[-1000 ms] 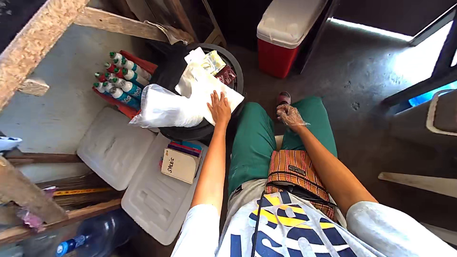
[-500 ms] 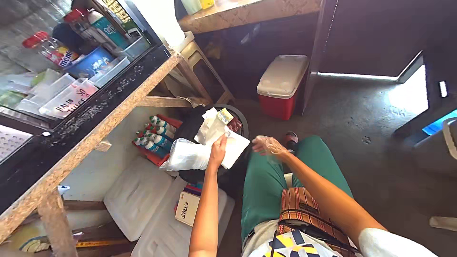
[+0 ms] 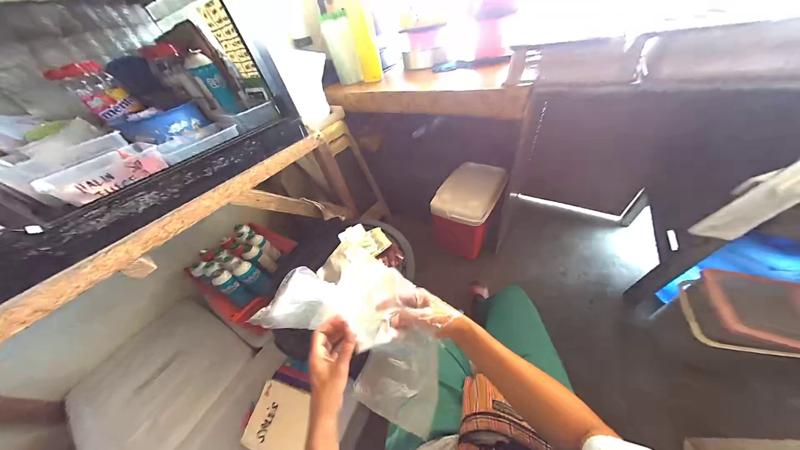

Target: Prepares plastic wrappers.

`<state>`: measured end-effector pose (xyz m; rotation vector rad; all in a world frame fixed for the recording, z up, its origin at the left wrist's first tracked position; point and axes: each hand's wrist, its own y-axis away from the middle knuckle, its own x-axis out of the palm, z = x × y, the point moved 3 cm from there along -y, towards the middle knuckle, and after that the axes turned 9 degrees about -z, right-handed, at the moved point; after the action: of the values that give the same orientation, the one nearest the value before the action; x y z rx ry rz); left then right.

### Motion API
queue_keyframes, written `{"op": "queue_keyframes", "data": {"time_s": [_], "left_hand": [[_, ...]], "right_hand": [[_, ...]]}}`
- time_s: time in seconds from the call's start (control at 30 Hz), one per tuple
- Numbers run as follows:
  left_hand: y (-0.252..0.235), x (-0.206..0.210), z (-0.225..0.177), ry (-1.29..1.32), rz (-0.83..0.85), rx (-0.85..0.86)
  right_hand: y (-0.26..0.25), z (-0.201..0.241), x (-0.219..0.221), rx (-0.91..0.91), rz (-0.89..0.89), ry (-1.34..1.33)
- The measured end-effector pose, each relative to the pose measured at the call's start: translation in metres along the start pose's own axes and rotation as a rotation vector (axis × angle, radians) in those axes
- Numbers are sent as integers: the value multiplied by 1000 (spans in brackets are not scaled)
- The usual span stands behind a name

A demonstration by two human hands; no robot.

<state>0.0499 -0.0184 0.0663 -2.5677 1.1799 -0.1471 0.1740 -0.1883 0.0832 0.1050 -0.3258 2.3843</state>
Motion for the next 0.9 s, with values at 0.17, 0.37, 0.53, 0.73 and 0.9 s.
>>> {"op": "queue_keyframes", "data": {"time_s": [0.17,0.37,0.53,0.73,0.9], "left_hand": [[-13,7,-36,249,89,-93],[0,0,-53,253,-113,15],[7,2,-68,152,42,232],[8,7,-62,133,152,228],[11,2,-44,266,209,87]], "right_hand": [[19,32,28,-270,53,286],[40,21,43,-226,36,311],[31,67,47,-350,-30,341],[45,67,39,-435,-144,554],[58,45,31,-416,-164,549]]}}
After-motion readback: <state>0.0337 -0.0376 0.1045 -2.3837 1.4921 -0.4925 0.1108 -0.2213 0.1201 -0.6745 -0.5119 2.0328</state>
